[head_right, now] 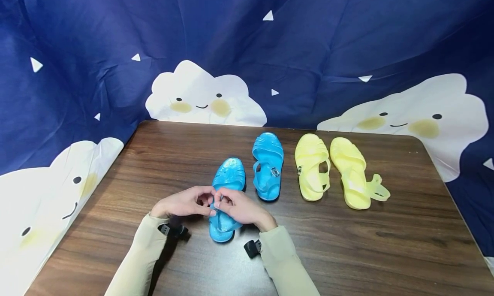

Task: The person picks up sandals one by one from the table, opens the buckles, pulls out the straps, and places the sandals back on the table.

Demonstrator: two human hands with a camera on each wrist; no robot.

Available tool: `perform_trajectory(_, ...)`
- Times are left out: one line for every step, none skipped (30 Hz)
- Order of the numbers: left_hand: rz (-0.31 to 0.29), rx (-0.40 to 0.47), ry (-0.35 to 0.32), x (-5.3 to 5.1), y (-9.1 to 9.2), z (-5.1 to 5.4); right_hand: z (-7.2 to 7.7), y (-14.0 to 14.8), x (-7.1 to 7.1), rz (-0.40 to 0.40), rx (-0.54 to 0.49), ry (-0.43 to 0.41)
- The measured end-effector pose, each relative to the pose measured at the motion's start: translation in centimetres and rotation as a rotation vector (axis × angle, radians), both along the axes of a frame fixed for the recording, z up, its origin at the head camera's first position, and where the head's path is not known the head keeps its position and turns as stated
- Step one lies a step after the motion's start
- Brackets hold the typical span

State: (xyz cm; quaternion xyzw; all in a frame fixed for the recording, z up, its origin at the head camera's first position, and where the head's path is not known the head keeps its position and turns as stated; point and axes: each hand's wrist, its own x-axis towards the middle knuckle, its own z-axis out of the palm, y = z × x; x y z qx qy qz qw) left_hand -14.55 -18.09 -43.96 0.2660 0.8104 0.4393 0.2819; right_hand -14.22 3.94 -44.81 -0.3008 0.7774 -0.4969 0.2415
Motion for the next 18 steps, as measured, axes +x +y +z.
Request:
perform_trajectory(0.002,0.012,0.006,0.0,0.0,0.1,0.0,-0.1,0.0,-0.006,-0.002,0.005)
perform_trajectory(0.003,0.019,0.01,0.0,0.1,0.1,-0.1,-0.2,0.1,-0.013,-0.005,0.008)
perform_trajectory(0.002,0.025,0.012,0.0,0.1,0.1,-0.1,-0.3,0.1,-0.018,-0.009,0.013)
perform_trajectory(0.001,0.034,0.009,-0.1,0.1,0.1,0.0,-0.4,0.1,-0.024,-0.012,0.019)
perform_trajectory(0.003,0.044,0.004,-0.1,0.1,0.0,0.0,-0.5,0.2,-0.028,-0.018,0.025)
perform_trajectory(0.005,0.053,-0.001,-0.1,0.0,0.0,-0.1,-0.5,0.1,-0.029,-0.024,0.029)
perform_trajectory(0.009,0.061,-0.007,-0.1,0.0,-0.1,-0.2,-0.5,0.1,-0.032,-0.028,0.035)
perform_trajectory(0.013,0.07,-0.014,-0.1,0.0,0.0,-0.2,-0.5,0.2,-0.036,-0.033,0.038)
perform_trajectory(0.014,0.083,-0.019,-0.1,0.0,-0.1,-0.1,-0.5,0.2,-0.036,-0.039,0.044)
perform_trajectory(0.017,0.094,-0.026,-0.1,0.0,-0.1,-0.2,-0.5,0.2,-0.036,-0.047,0.048)
perform_trajectory(0.023,0.102,-0.035,0.0,-0.1,0.0,-0.1,-0.5,0.2,-0.036,-0.058,0.052)
perform_trajectory(0.029,0.108,-0.043,0.0,0.0,0.0,0.0,-0.5,0.2,-0.038,-0.065,0.056)
perform_trajectory(0.035,0.112,-0.05,0.0,0.0,0.1,0.2,-0.6,0.3,-0.048,-0.066,0.066)
perform_trajectory(0.041,0.115,-0.056,0.0,0.0,0.1,0.3,-0.6,0.4,-0.06,-0.066,0.081)
perform_trajectory(0.045,0.115,-0.059,0.0,0.0,0.2,0.5,-0.7,0.4,-0.075,-0.066,0.096)
perform_trajectory(0.051,0.113,-0.065,0.0,0.0,0.2,0.8,-0.7,0.5,-0.096,-0.063,0.117)
perform_trajectory(0.053,0.116,-0.071,0.0,0.0,0.2,1.1,-0.8,0.7,-0.118,-0.062,0.136)
perform_trajectory(0.051,0.12,-0.077,0.0,0.0,0.3,1.3,-0.9,0.8,-0.142,-0.059,0.162)
